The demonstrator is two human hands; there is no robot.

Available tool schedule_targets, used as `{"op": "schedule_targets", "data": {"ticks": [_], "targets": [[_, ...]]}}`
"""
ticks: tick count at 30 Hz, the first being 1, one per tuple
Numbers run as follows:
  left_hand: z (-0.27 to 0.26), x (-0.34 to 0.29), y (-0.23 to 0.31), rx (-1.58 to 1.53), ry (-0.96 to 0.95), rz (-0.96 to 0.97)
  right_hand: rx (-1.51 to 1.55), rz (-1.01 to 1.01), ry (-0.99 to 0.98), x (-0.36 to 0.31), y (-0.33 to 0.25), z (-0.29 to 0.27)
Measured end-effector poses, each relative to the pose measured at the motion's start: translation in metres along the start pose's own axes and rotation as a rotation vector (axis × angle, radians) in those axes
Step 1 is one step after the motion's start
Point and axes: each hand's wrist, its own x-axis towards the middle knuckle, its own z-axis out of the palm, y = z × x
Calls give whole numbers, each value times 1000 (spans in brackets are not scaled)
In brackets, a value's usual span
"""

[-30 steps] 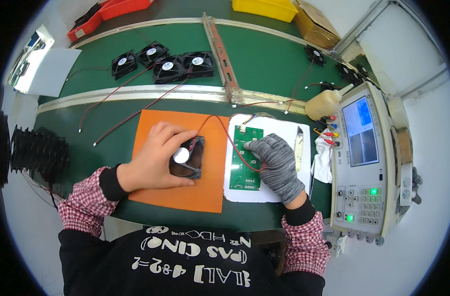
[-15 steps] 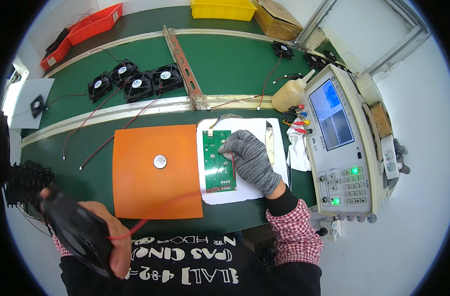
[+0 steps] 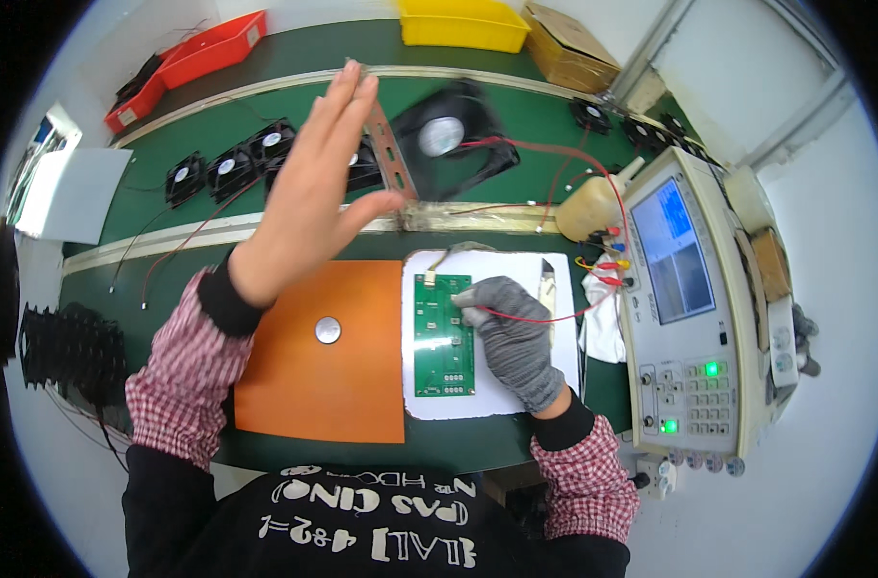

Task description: The person repeatedly picks up small black cooling fans from a green workbench and connects their wires to a green circuit board. They hold the fan against the board while touching the wires to test points, then place the fan back on the table. This process is repeated for multiple fans throughout the clip.

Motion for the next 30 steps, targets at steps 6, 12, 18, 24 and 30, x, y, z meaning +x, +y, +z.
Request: {"op": "schedule_targets", "data": {"ticks": [6, 12, 18, 24, 30], "targets": [[51, -31, -106, 271, -527, -423, 27, -14, 34, 1, -7, 7], [1, -23, 50, -434, -60, -62, 335, 243, -242, -4, -38, 10], [-85, -25, 55, -173, 295, 135, 343, 79, -1068, -10, -39, -6], [-106, -65, -50, -510, 536, -648, 149, -56, -692, -4, -26, -18], [-61, -112, 33, -811, -423, -980, 19, 113, -93, 1, -10, -1]]}}
